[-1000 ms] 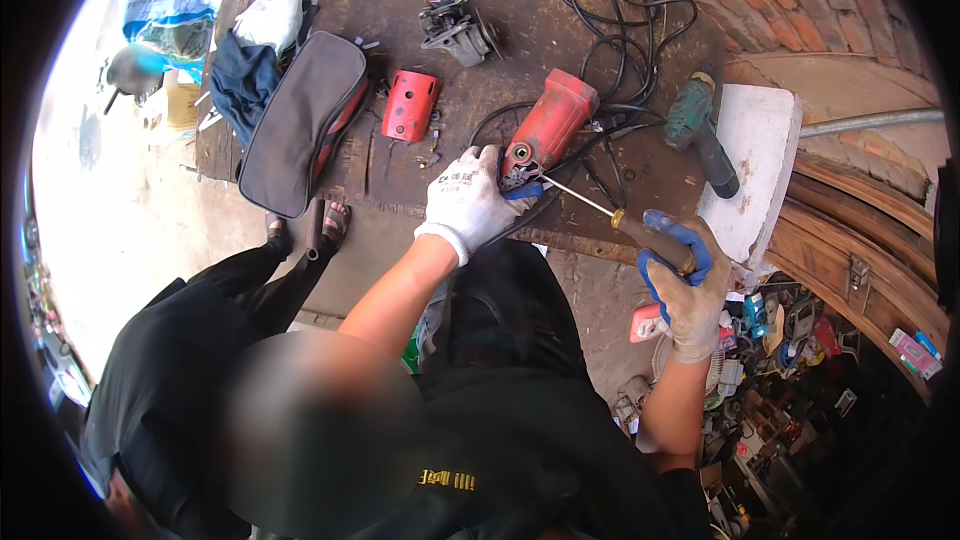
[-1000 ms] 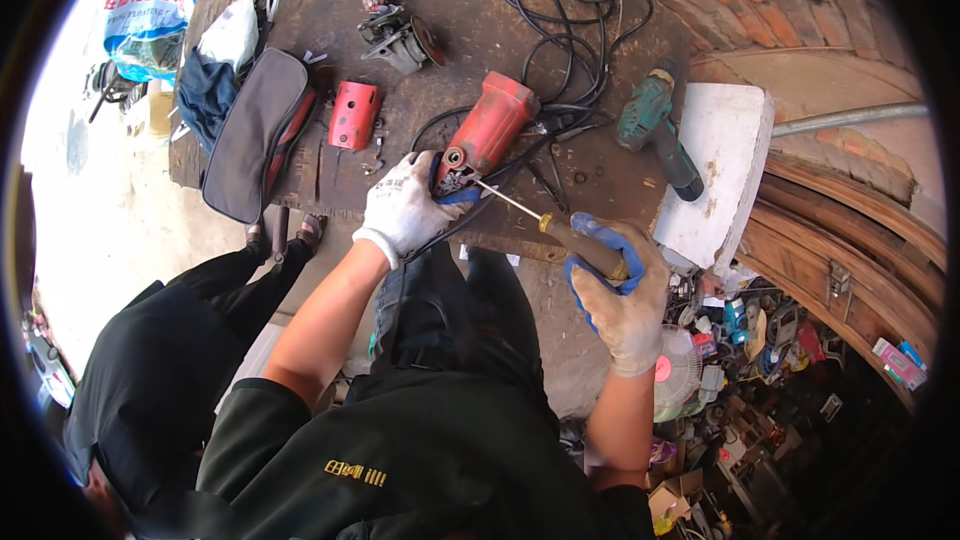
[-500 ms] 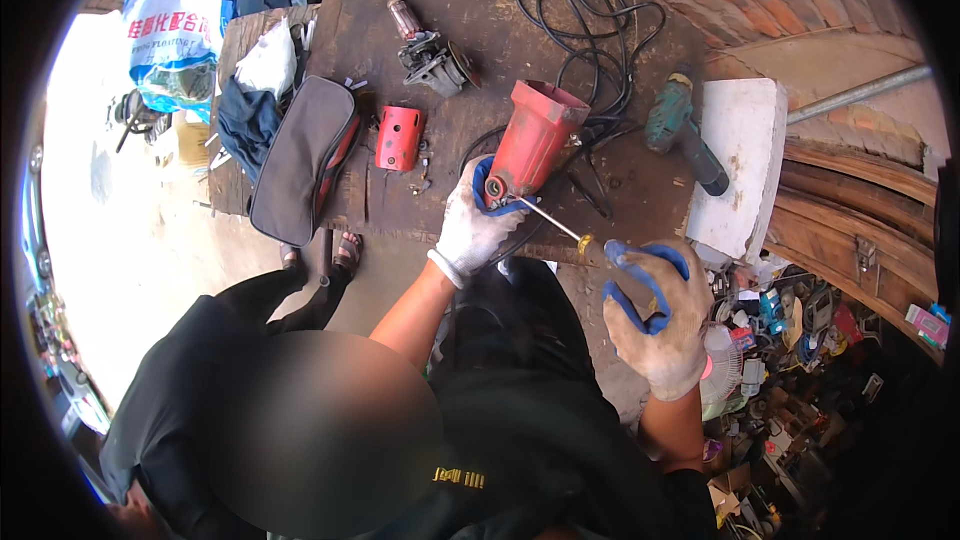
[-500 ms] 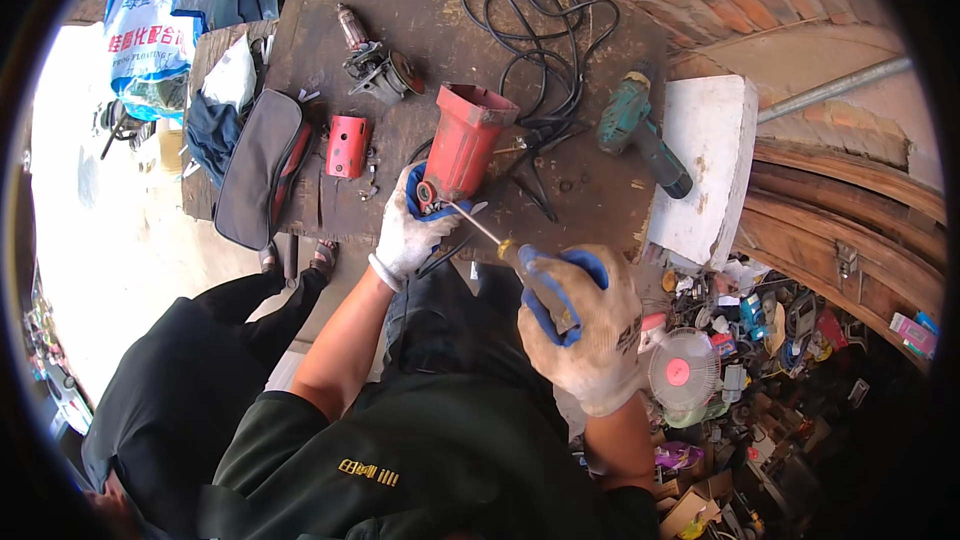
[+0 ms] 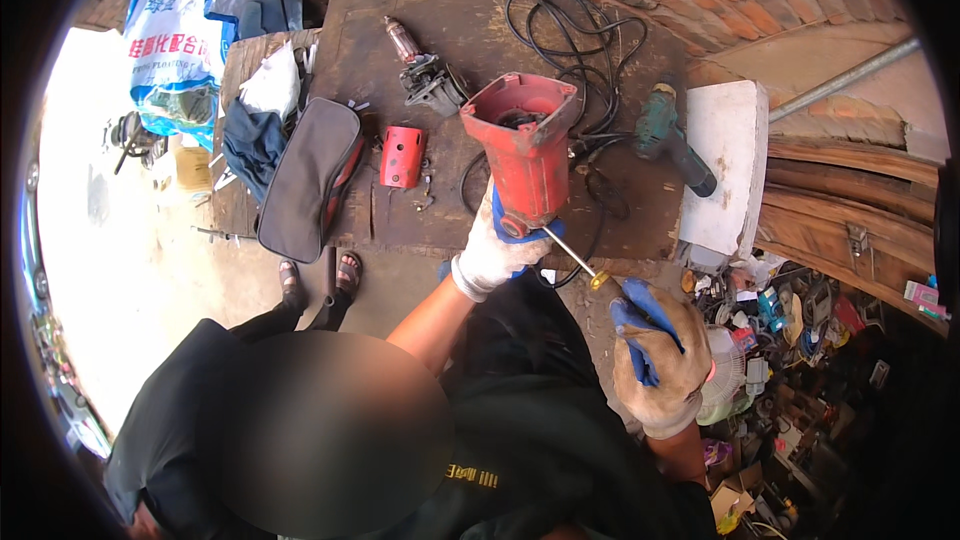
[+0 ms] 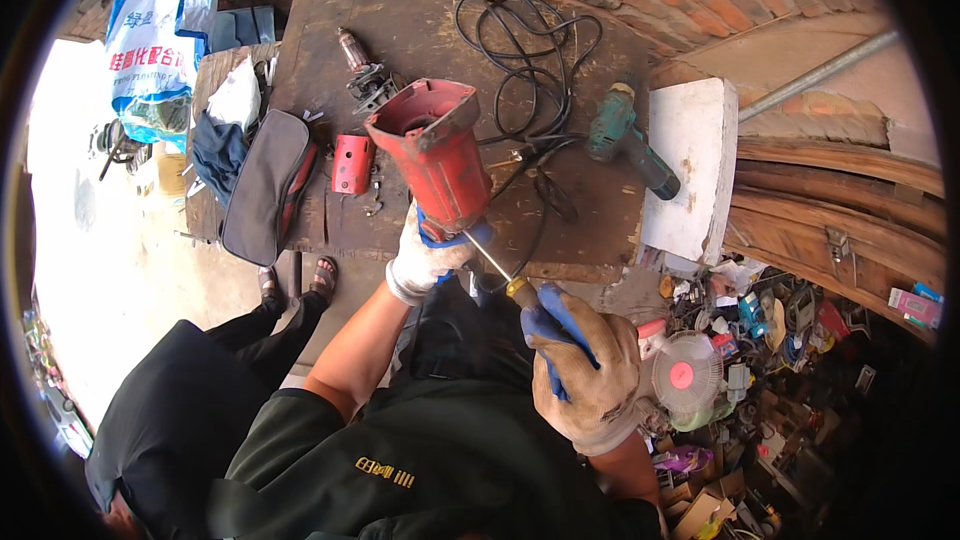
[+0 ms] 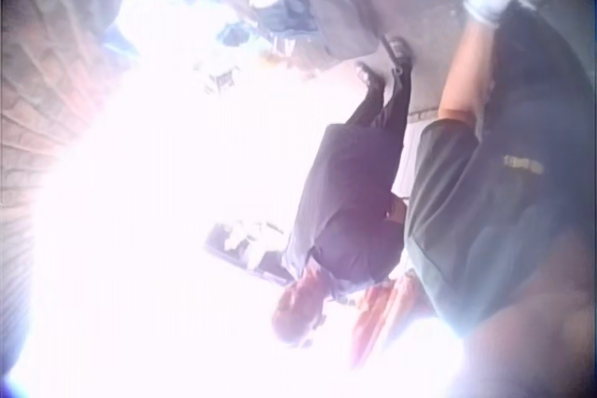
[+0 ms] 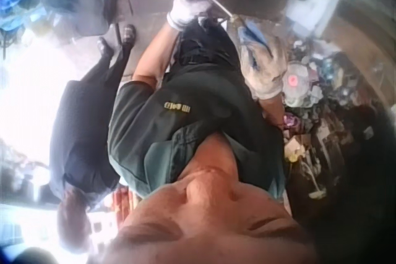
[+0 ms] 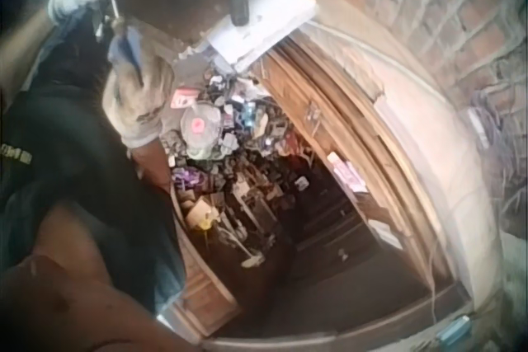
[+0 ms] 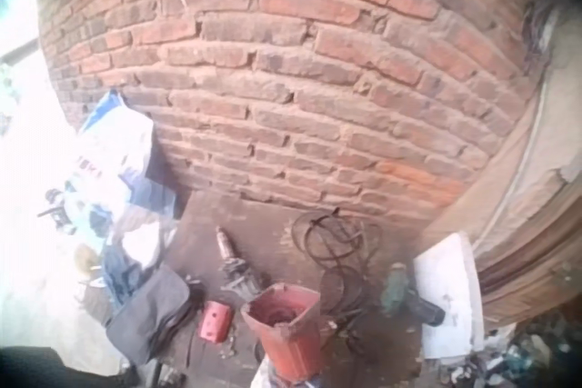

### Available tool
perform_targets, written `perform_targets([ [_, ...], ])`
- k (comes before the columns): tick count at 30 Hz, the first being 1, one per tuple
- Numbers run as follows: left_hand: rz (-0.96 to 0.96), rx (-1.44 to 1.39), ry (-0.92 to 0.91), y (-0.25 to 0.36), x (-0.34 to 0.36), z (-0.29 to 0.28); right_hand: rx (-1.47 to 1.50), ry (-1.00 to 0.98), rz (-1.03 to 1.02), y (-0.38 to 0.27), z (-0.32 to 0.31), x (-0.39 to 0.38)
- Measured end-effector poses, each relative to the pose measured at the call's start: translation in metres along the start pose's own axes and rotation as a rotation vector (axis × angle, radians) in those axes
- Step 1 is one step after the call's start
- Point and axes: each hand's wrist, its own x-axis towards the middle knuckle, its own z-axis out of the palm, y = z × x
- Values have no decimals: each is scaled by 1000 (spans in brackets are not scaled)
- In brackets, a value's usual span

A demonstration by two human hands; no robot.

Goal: The person disassembles a red power tool on a workbench, removing the casing and internal components. They then inspect a cylindrical motor part and use a metal file to smooth the edges of a metal rod.

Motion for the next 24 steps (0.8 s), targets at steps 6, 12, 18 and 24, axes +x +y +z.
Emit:
perform_targets([
  [6, -23, 235, -215, 26, -7, 4, -41, 61, -53, -1, -1, -17],
  [12, 146, 376, -261, 33, -6, 12, 494, 49, 226, 1, 3, -49],
  [18, 762, 598, -311, 19, 4, 17, 759, -99, 629, -18, -1, -61],
  [24, 751, 552, -264, 2, 7, 13, 419, -33, 370, -25, 6, -55],
])
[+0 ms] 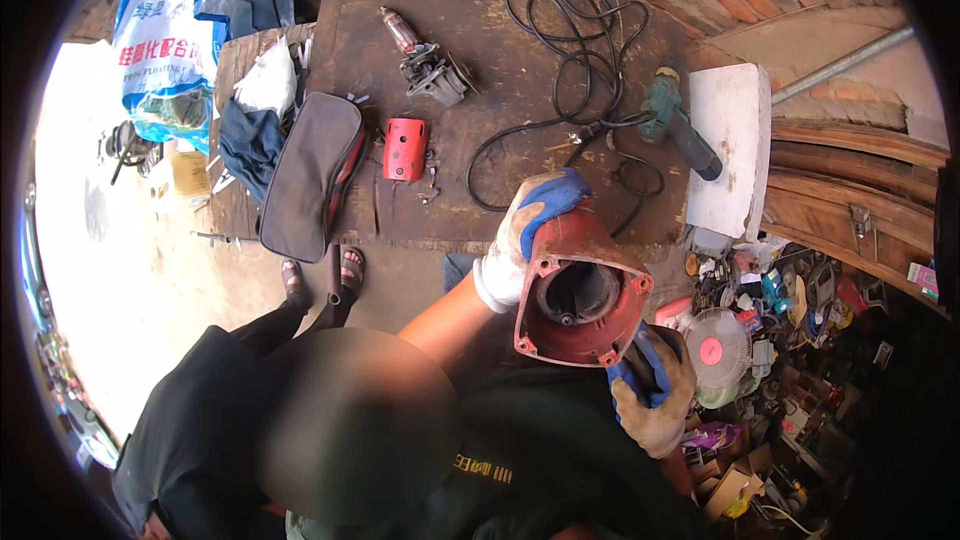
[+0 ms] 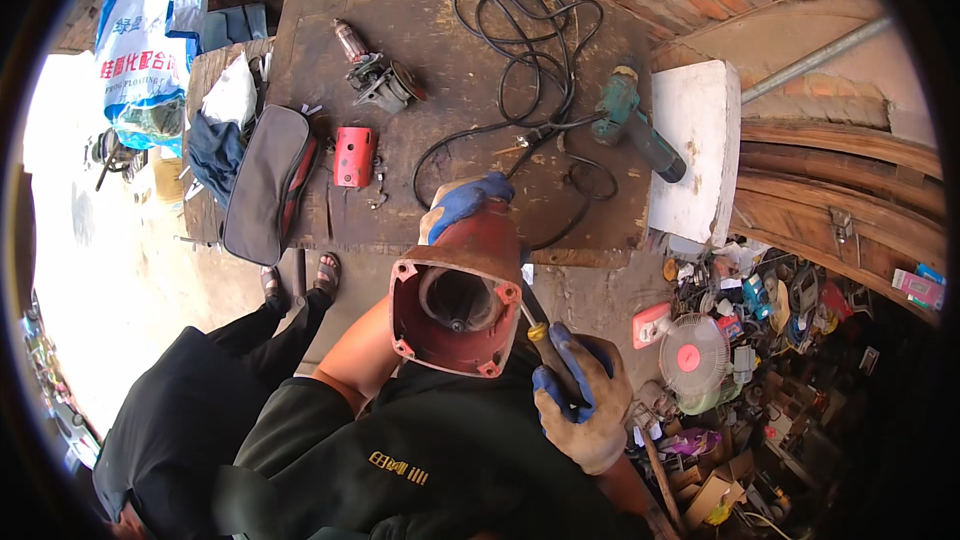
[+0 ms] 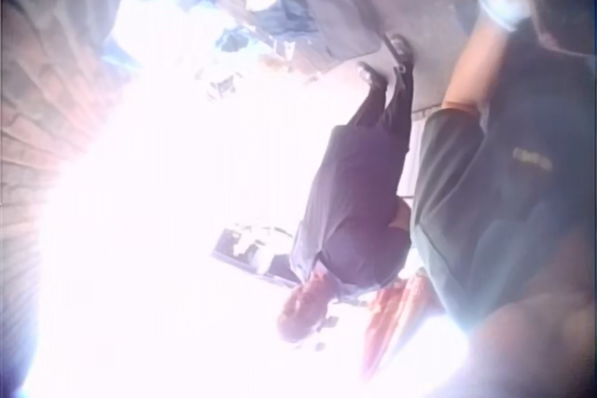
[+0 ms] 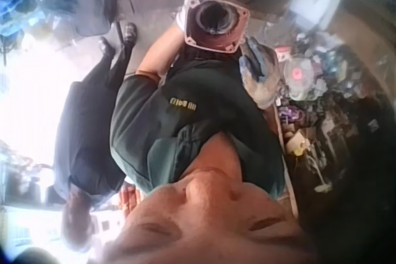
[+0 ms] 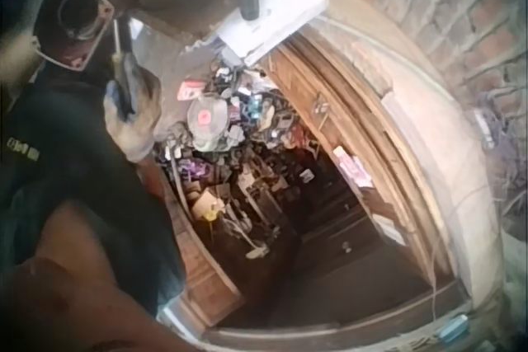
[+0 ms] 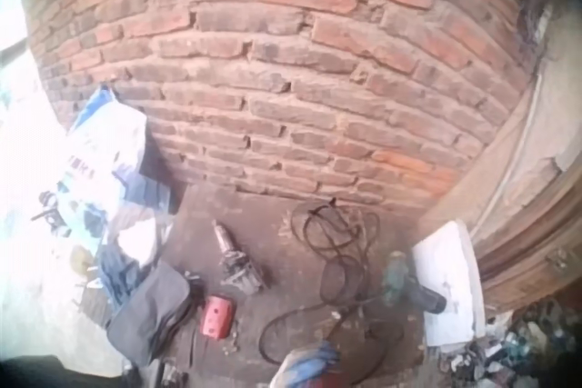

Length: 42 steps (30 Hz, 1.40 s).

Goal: The person disassembles a red power tool on a workbench, removing the casing and internal components. They then inspect a cylindrical motor part and use a metal file to smooth the edges of a metal rod.

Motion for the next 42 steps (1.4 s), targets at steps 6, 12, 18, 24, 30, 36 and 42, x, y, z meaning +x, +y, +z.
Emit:
perform_targets([
  [6, -36, 1, 39, 5, 0, 0, 111, 11, 181, 4, 6, -17],
  [12, 54, 25, 87, 0, 6, 0, 156, -77, 288, -5, -1, -13],
  [18, -143, 0, 22, -12, -11, -3, -148, -244, 150, -31, -8, 13],
  [24, -562, -226, -48, -10, -23, -3, -119, -298, 290, -36, -17, 28],
  [30, -316, -110, -24, 3, -4, 0, -156, -263, 195, -36, -17, 33],
  [36, -517, -261, -103, -28, -53, 4, -144, -228, 128, -21, -3, 16],
  [42, -553, -324, -62, -10, -36, 4, -98, -175, 125, -13, 3, 8],
])
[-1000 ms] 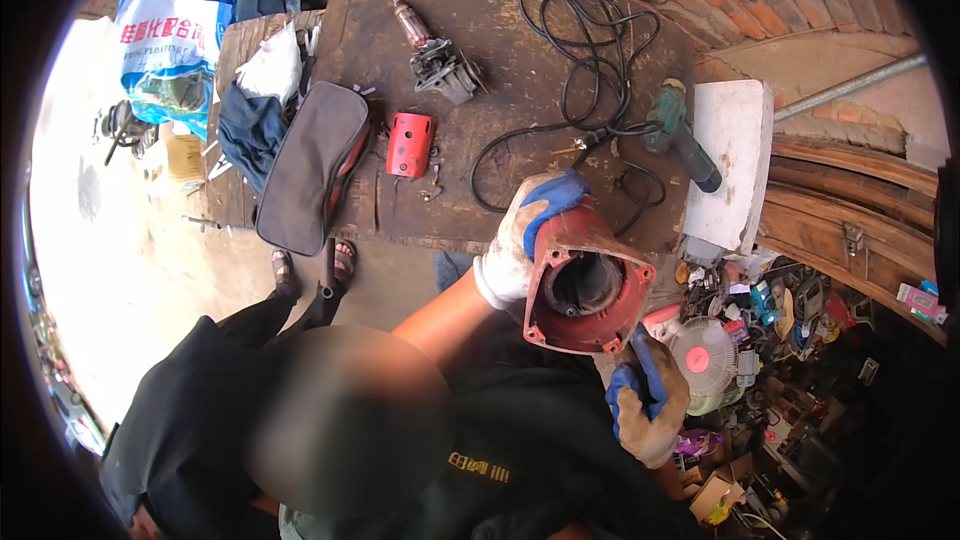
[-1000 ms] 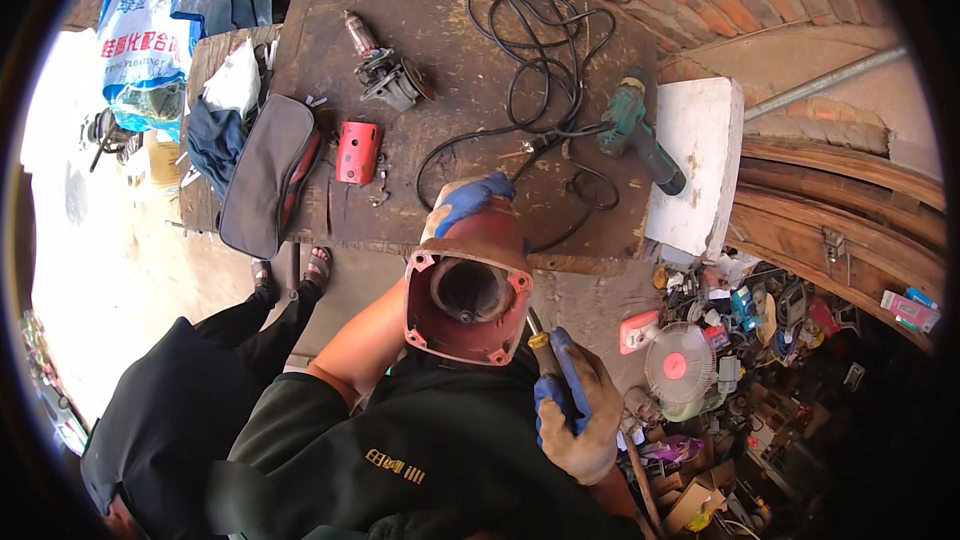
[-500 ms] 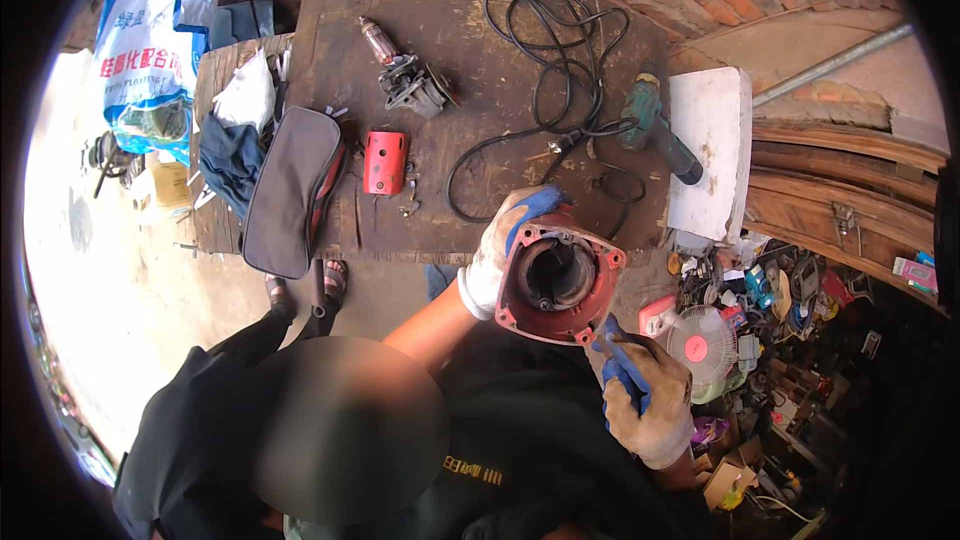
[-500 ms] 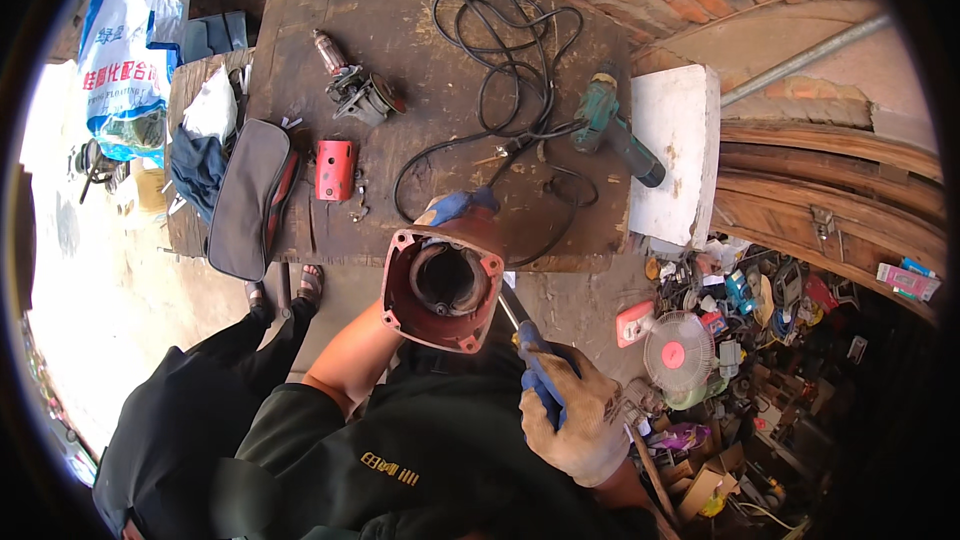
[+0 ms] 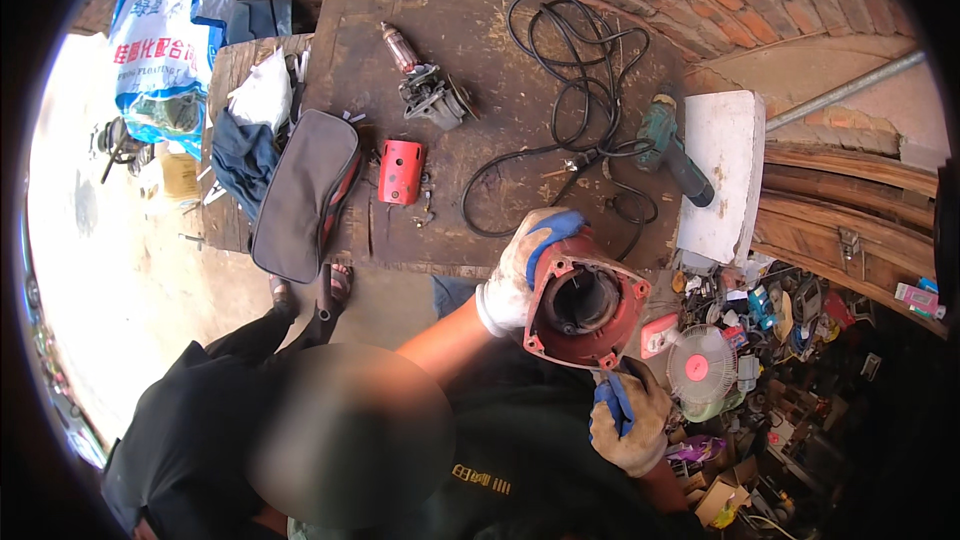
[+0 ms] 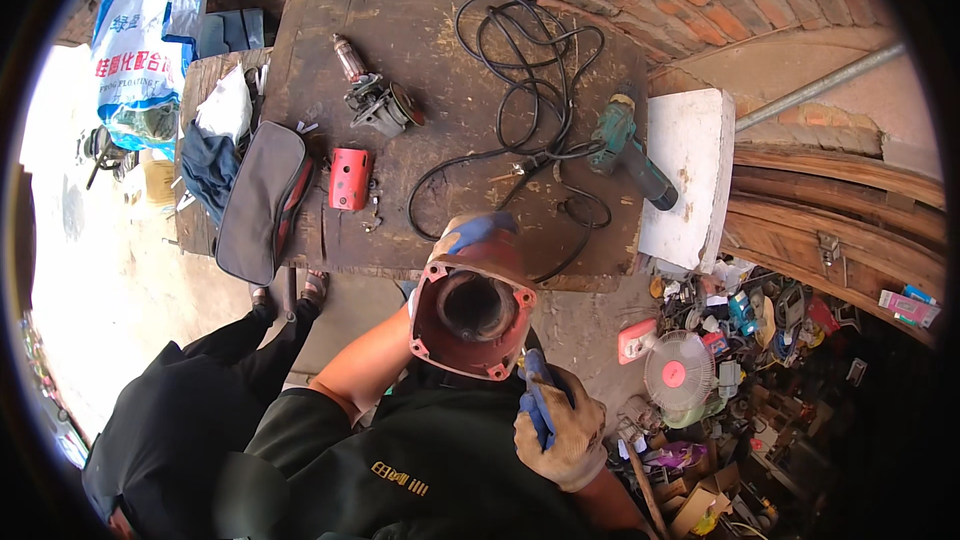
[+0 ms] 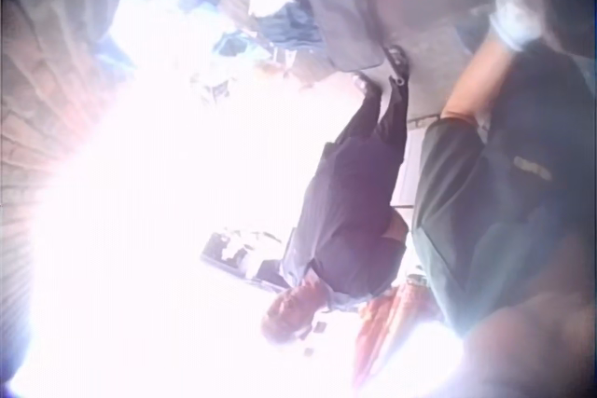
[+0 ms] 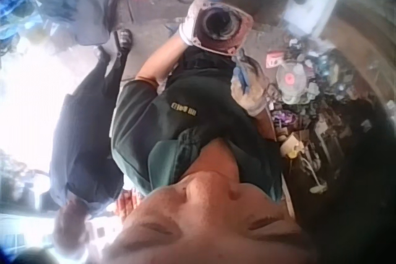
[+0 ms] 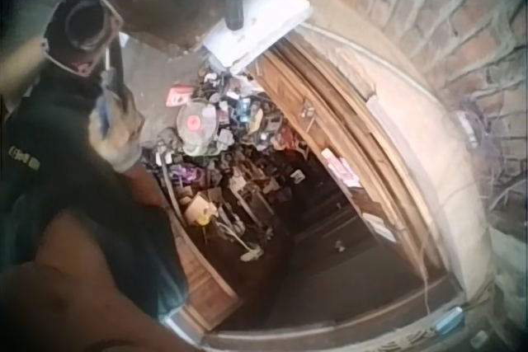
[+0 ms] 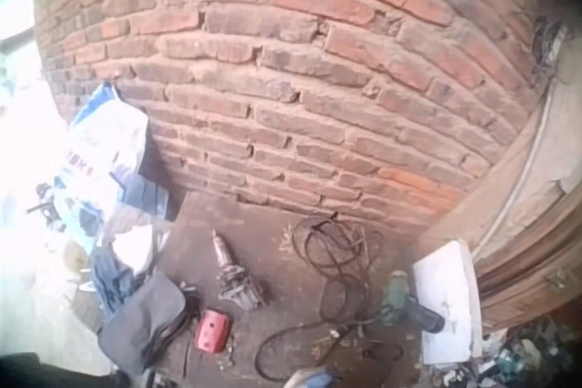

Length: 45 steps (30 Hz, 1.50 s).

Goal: The person disassembles a red power tool on a workbench, removing the casing and internal components. They then inspect a cylindrical motor part and use a metal file to smooth the edges of a metal rod.

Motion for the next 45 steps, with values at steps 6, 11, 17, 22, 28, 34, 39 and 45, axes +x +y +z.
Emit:
perform_targets([
  [6, 131, 340, 38, 15, 10, 2, 19, 37, -93, 14, 2, 0],
  [11, 318, 235, 92, 22, 12, 8, 55, 55, -149, 34, 5, -8],
  [17, 7, -113, 42, 12, -2, 10, 158, 148, -183, 60, 25, -7],
  [22, 42, 61, 24, -7, -7, 3, 391, 145, -33, 70, 36, -13],
  [28, -69, -60, 162, 18, -11, 0, 670, 174, 51, 68, 45, -18],
  [34, -155, 428, 162, 58, -13, -13, 619, 89, -75, 92, 36, -25],
  [39, -384, 277, 257, 111, 10, -17, 790, 173, -100, 105, 35, -25],
  [45, -642, 437, -199, 148, 53, -58, 1022, 238, -25, 137, 38, -21],
])
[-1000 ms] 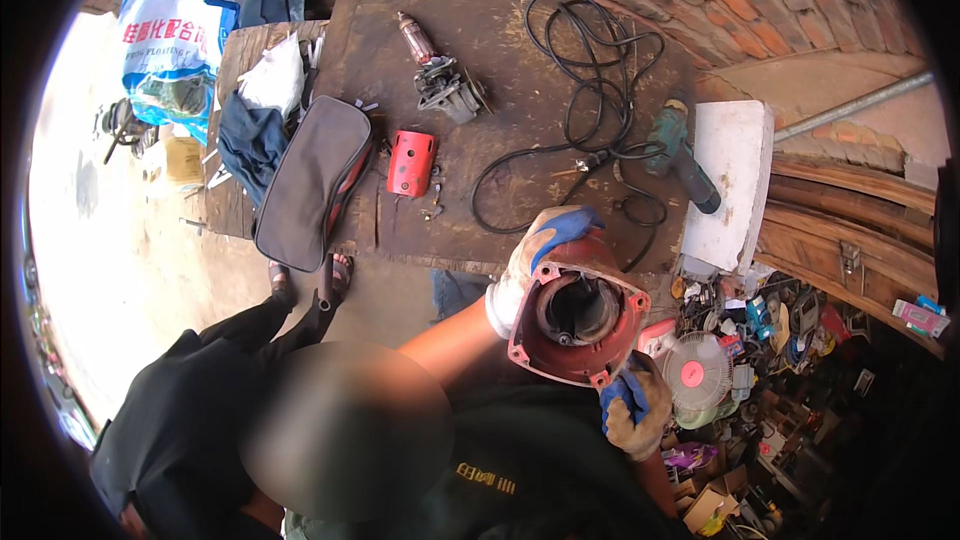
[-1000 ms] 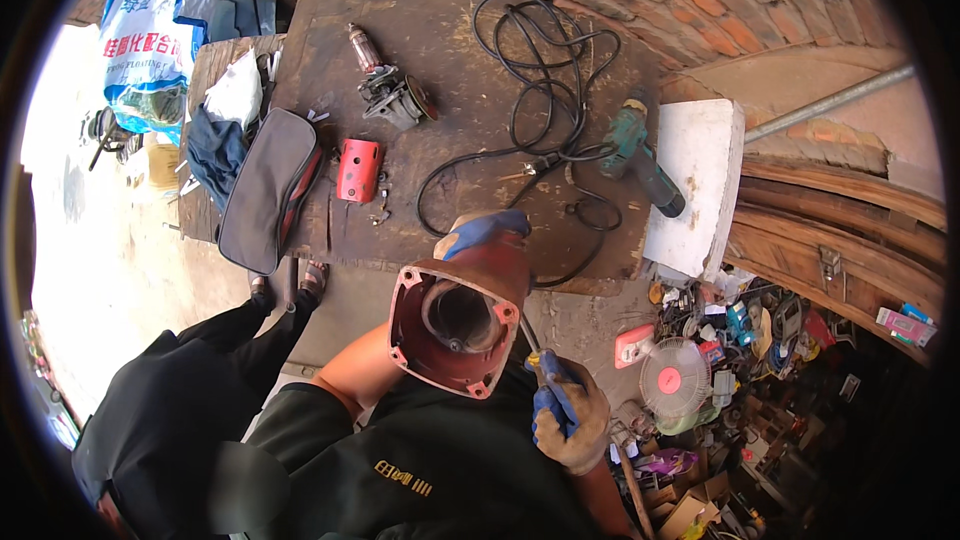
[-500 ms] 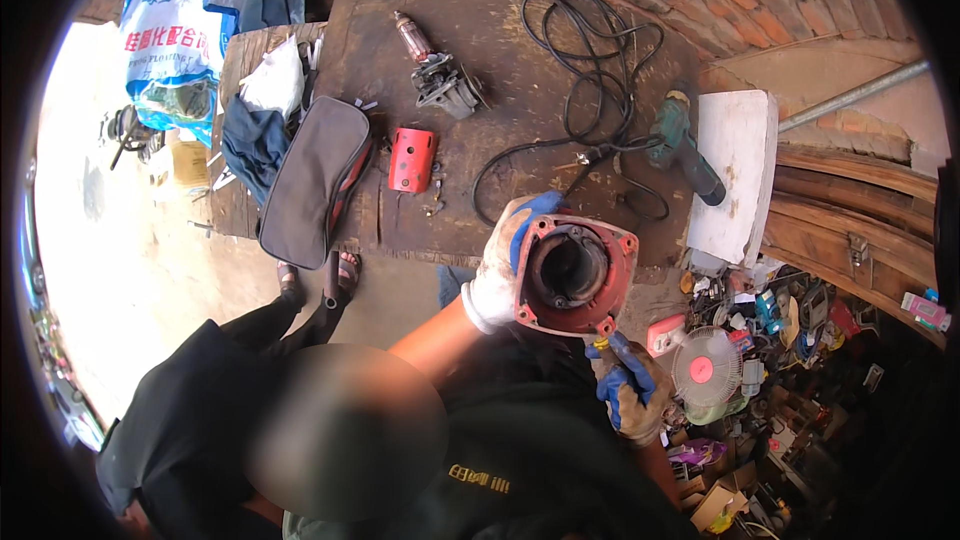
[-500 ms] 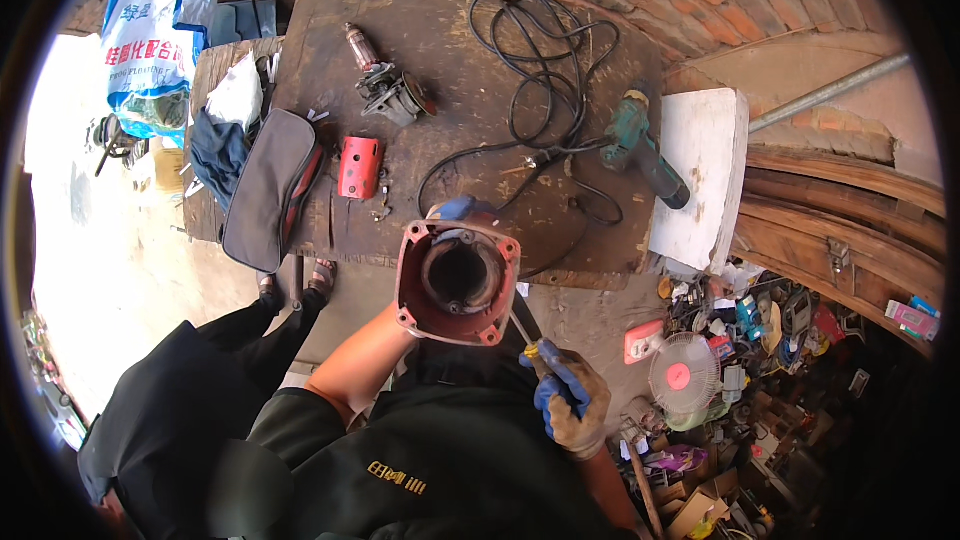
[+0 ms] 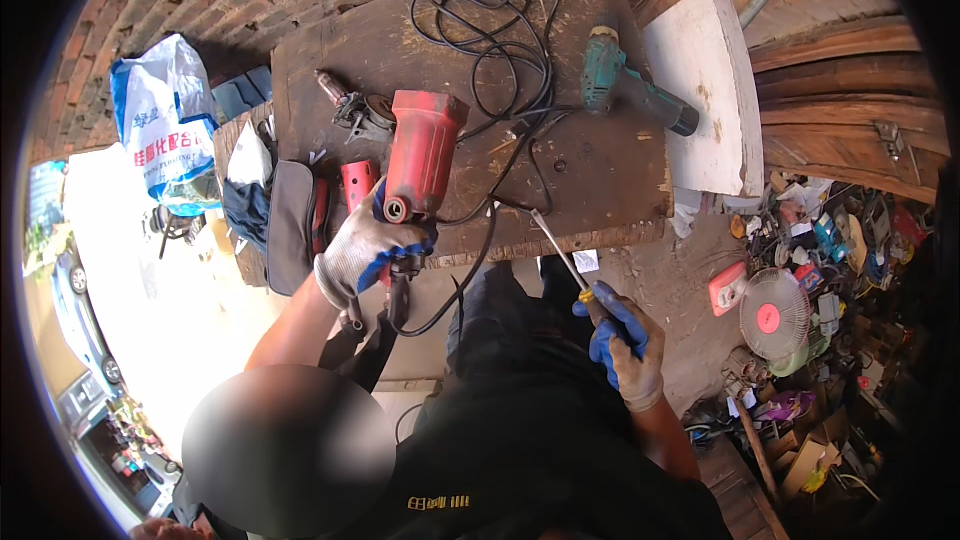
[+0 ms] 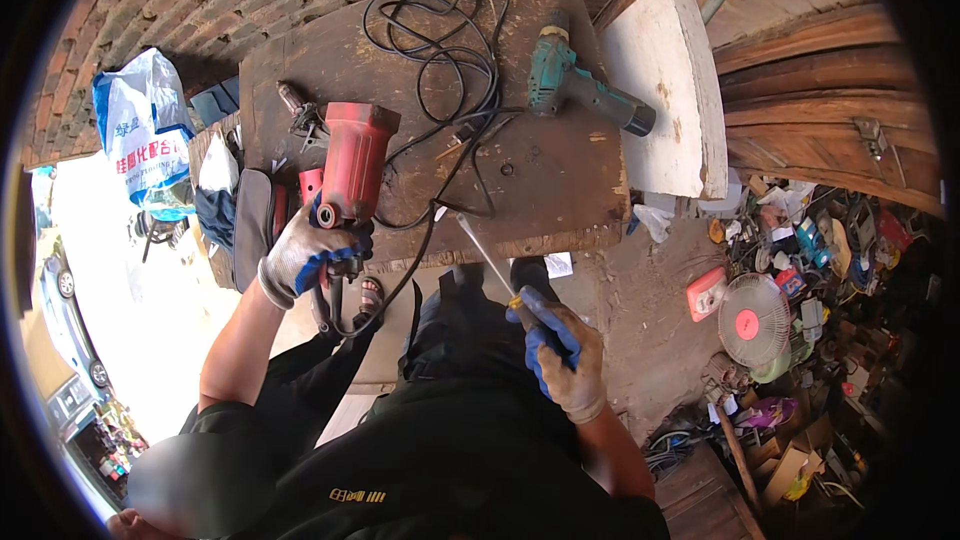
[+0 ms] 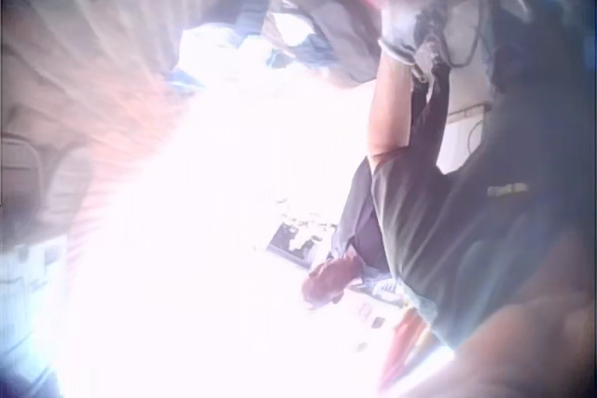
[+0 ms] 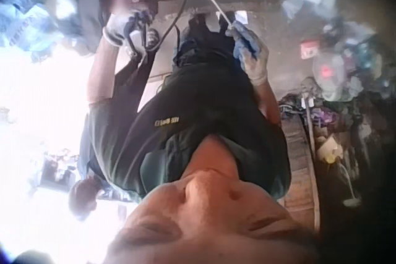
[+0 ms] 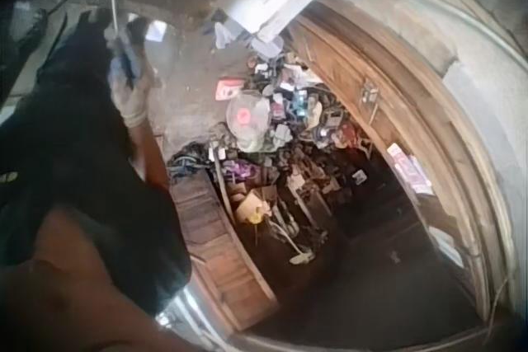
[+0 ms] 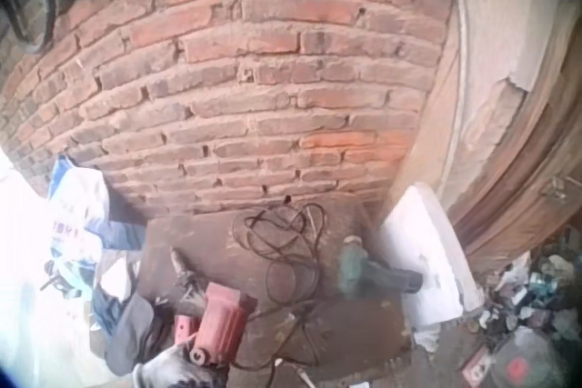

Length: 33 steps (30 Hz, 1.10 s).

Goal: The person disassembles a red power tool on a workbench, removing the casing and internal components. They then inspect a cylindrical motor part and use a metal file to smooth the edges of a metal rod.

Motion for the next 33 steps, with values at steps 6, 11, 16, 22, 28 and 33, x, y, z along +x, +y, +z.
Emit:
perform_targets([
  [6, 423, 747, -402, 37, 34, -8, 257, 163, 216, 32, -26, 21],
  [11, -862, -486, 65, 58, 38, -1, 280, 201, 250, 60, -46, 24],
  [16, -1051, -708, 44, 40, 48, -22, 334, 205, 288, 68, -61, 29],
  [22, -899, -507, 1, 38, 23, -16, 273, 242, 241, 73, -74, 38],
  [28, -924, -523, 186, 10, -7, -18, 313, 196, 299, 71, -86, 47],
  [33, -698, -518, 179, -14, -20, -21, 240, 213, 230, 67, -82, 62],
])
